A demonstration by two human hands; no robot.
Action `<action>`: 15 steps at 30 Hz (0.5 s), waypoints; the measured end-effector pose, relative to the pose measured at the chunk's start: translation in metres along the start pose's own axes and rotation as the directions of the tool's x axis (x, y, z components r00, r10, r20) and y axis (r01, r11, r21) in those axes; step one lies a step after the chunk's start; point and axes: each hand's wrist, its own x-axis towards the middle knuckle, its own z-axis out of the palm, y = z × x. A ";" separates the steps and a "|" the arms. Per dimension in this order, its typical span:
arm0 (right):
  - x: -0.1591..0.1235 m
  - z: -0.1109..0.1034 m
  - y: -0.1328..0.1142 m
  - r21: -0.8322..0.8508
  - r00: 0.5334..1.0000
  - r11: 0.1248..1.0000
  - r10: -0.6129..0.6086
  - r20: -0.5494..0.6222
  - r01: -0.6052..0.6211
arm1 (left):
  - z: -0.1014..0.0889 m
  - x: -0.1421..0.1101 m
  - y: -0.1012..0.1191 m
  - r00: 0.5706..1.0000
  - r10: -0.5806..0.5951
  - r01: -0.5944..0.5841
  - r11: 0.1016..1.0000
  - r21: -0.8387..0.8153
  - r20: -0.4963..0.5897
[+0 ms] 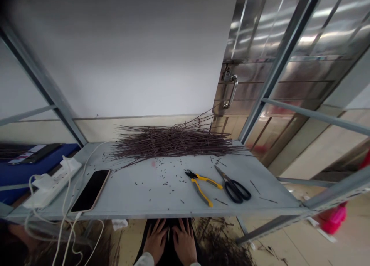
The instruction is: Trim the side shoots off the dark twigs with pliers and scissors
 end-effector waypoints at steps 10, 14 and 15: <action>0.010 0.002 0.006 0.063 0.999 0.998 -0.008 -0.051 0.011 | -0.004 0.019 -0.025 0.988 -0.079 0.040 0.962 -0.269 -0.136; 0.007 -0.002 0.003 0.032 1.000 0.999 0.003 0.023 -0.004 | -0.018 0.013 -0.045 0.968 -0.153 0.073 0.931 -0.357 -0.200; 0.005 -0.006 0.002 0.019 0.998 1.000 0.009 0.055 -0.010 | -0.021 0.009 -0.049 0.960 -0.171 0.082 0.929 -0.362 -0.221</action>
